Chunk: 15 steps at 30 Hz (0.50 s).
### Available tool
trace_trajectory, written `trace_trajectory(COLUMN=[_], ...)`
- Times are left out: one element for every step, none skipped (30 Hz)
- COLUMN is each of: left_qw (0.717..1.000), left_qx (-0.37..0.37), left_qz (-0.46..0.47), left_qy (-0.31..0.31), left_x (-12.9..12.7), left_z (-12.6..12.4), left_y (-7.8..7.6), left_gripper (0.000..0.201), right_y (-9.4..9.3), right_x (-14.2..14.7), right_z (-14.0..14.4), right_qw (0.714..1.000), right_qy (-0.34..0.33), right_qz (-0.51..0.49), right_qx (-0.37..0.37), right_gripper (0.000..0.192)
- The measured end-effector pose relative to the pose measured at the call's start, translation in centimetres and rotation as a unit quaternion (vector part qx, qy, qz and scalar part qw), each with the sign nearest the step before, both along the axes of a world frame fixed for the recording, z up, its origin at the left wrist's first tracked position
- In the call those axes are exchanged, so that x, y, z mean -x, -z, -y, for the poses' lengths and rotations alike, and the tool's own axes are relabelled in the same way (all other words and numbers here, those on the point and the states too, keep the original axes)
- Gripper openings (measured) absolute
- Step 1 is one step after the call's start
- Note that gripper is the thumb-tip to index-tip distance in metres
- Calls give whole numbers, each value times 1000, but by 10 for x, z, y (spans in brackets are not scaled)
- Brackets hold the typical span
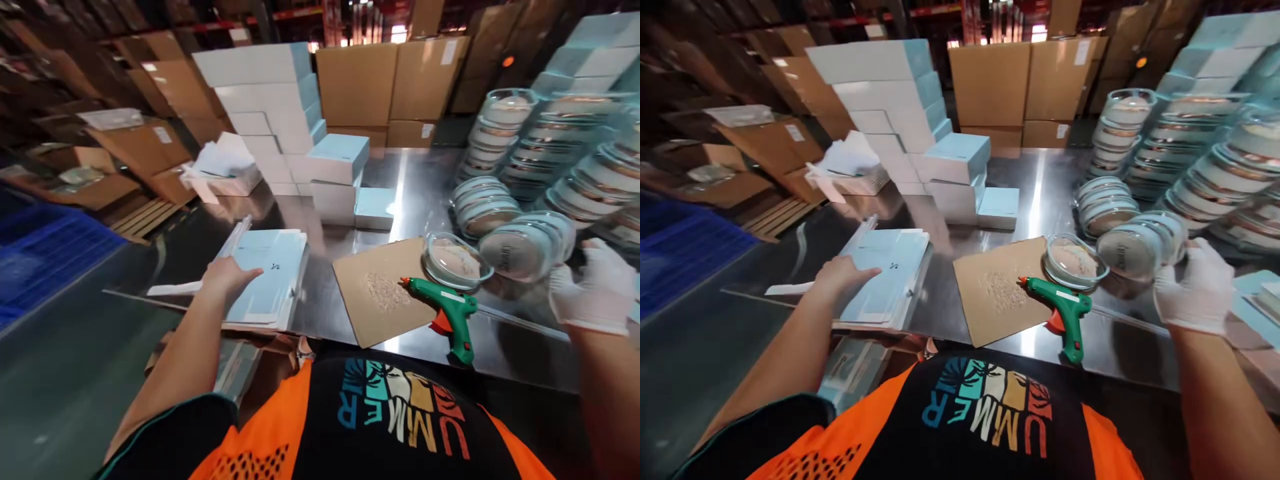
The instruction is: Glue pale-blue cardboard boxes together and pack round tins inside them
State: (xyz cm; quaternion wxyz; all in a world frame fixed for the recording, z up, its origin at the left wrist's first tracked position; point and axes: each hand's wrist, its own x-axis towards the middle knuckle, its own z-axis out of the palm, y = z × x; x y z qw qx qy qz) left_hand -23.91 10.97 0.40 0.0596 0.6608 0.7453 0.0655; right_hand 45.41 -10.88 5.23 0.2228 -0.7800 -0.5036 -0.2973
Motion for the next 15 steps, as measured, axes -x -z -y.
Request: trace_trajectory(left_qw=[999, 997, 995, 992, 990, 989, 990, 989, 986, 977, 964, 945, 926, 910, 902], left_qx=[13, 27, 39, 46, 46, 35, 12, -24, -70, -118, -157, -183, -198, -203, -205], left_qz=[-6, -5, 4, 20, 34, 45, 44, 46, 71, 120, 184, 252, 315, 360, 379], left_qy=[-37, -71, -97, -114, -127, -134, -136, -137, -135, -128, -115, -95, -70, -43, -16], left_x=[2, 2, 2, 3, 5, 6, 8, 10, 10, 7, 2, -7, -18, -31, -45], left_z=[-1, -2, -3, -4, -4, -2, 0, 3, 8, 13, 19, 27, 35, 43, 52], left_y=[2, 3, 1, -1, -6, -11, -18, -25, -32, -40, -48, -55, -61, -67, -72], left_gripper=[94, 100, 103, 104, 102, 99, 95, 90, 83, 75, 67, 59, 54, 52, 51], right_y=[6, 11, 16, 20, 24, 26, 29, 31, 34, 36, 39, 41, 44, 45, 47], right_x=[7, 18, 30, 45, 62, 80, 99, 117, 136, 154, 172, 190, 207, 224, 240], right_z=[-4, -8, -12, -15, -17, -19, -21, -23, -25, -27, -31, -35, -40, -46, -52], right_qw=[1000, 999, 997, 994, 990, 985, 979, 970, 959, 944, 923, 902, 880, 860, 840], right_qy=[-11, -25, -48, -77, -112, -149, -189, -228, -267, -306, -345, -379, -405, -422, -434], right_qz=[-11, -21, -30, -37, -41, -47, -55, -68, -91, -126, -167, -203, -236, -269, -299], right_qx=[-18, -36, -52, -65, -72, -69, -57, -42, -22, 2, 28, 52, 77, 102, 126], right_gripper=[48, 49, 50, 50, 49, 47, 45, 42, 40, 39, 39, 40, 42, 45, 50])
